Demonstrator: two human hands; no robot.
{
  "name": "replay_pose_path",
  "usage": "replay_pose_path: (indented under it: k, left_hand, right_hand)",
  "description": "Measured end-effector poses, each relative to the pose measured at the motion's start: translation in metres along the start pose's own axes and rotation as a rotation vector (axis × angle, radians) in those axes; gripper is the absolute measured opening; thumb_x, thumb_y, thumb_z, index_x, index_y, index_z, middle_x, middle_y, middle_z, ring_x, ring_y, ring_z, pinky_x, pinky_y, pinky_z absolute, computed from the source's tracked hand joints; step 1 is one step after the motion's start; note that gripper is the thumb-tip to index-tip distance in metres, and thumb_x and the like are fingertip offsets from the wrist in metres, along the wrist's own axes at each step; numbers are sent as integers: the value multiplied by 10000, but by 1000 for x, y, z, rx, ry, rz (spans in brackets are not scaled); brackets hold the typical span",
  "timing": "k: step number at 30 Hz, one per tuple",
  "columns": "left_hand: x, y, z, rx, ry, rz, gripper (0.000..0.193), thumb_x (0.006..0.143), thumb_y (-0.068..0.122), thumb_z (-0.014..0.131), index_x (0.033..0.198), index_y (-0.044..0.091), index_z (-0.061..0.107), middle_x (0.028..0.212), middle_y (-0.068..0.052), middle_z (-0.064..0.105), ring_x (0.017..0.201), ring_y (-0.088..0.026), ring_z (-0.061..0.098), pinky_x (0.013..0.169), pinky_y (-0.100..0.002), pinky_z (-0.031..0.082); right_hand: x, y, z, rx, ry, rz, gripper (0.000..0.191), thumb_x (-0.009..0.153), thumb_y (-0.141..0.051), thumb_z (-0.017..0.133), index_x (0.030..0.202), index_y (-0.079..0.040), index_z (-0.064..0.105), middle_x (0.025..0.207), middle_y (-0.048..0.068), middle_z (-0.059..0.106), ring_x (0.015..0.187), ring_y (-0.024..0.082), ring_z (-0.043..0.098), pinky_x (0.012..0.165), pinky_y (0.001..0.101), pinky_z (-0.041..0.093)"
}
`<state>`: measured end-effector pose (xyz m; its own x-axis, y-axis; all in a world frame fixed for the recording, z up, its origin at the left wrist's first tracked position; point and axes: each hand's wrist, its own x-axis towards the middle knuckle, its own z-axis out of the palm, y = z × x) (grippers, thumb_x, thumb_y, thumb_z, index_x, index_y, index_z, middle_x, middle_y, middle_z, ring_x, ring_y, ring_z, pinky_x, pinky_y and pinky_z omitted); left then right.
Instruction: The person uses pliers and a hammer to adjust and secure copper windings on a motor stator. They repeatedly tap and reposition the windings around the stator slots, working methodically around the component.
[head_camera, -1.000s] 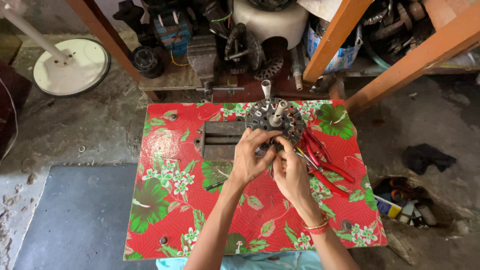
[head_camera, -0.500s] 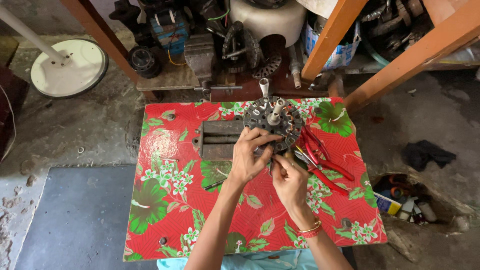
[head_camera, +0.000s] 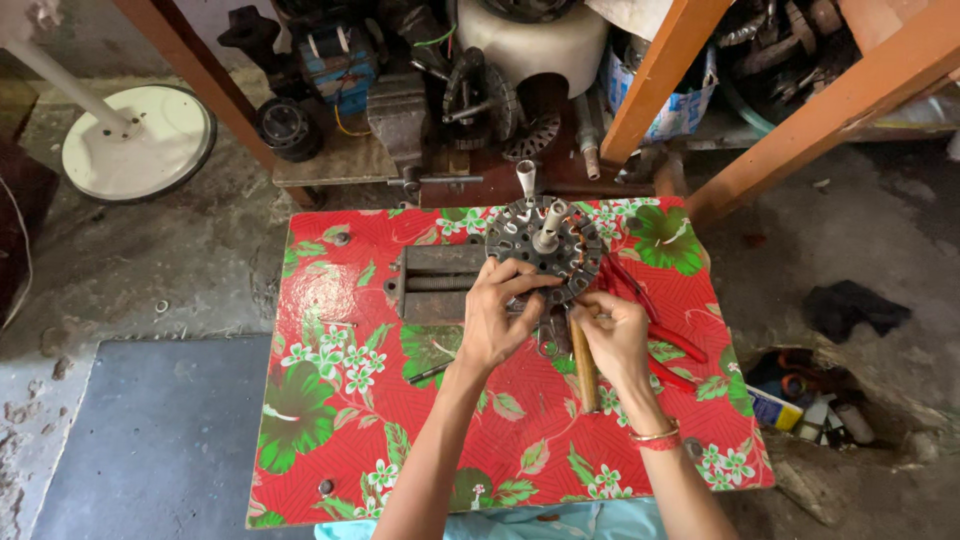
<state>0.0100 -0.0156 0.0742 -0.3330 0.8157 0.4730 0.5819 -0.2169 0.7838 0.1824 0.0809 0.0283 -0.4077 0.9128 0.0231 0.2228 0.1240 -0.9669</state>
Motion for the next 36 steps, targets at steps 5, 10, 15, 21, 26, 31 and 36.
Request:
replay_pose_path:
  k: [5,10,15,21,26,31,36]
  left_hand:
    - [1,0,0,9,25,40,322,799,95,652,1084,147,794,1029,-72,681,921,-272,568,858,-376,508]
    - [0,1,-1,4,14,21,318,795,93,653,1078,142,789,1014,-68,679,917,-270,568,862,-376,512]
    - [1,0,0,4,26,38,307,803,94,658,1075,142,793,1018,-72,680,921,-276,567,865,-386,506]
    - [1,-1,1,-3,18,31,310,799,97,655,1076,136,788,1030,-87,678,910,-278,558,853,-390,504]
    - [0,-1,2,8,19,26,321,797,94,648,1079,143,794,1029,-83,684,907,-273,564,848,-385,507]
    - [2,-3,3,4,33,40,318,796,95,648,1075,143,792,1025,-79,684,909,-271,564,860,-382,510]
    - [3,-4,3,21,37,65,309,800,96,649,1069,140,795,1034,-95,679,924,-283,564,866,-388,499]
  right_hand:
    - [-3,6,1,-300,105,-99,118,897,-55,734,946,44,778,643,68,688,550,88,544,483,262,415]
    - [1,6,-5,-42,15,17,97,904,-40,683,937,23,749,710,19,674,591,56,545,508,230,407]
    - [6,3,-22,432,-134,241,129,957,-45,635,981,52,718,744,-26,585,589,34,442,514,210,314]
    - [-5,-7,-23,364,-133,157,190,949,-50,636,1055,71,737,735,-26,599,598,31,451,524,207,327]
    - [-9,-10,-16,206,-67,62,202,918,-23,652,1078,63,742,730,-26,639,604,20,474,529,199,354]
    - [-6,-8,-16,394,-55,198,177,937,-28,651,1053,60,750,703,-34,582,570,28,443,499,206,301]
    - [-7,-9,-7,339,0,100,171,933,-21,660,1060,59,742,713,-33,584,564,30,449,492,206,302]
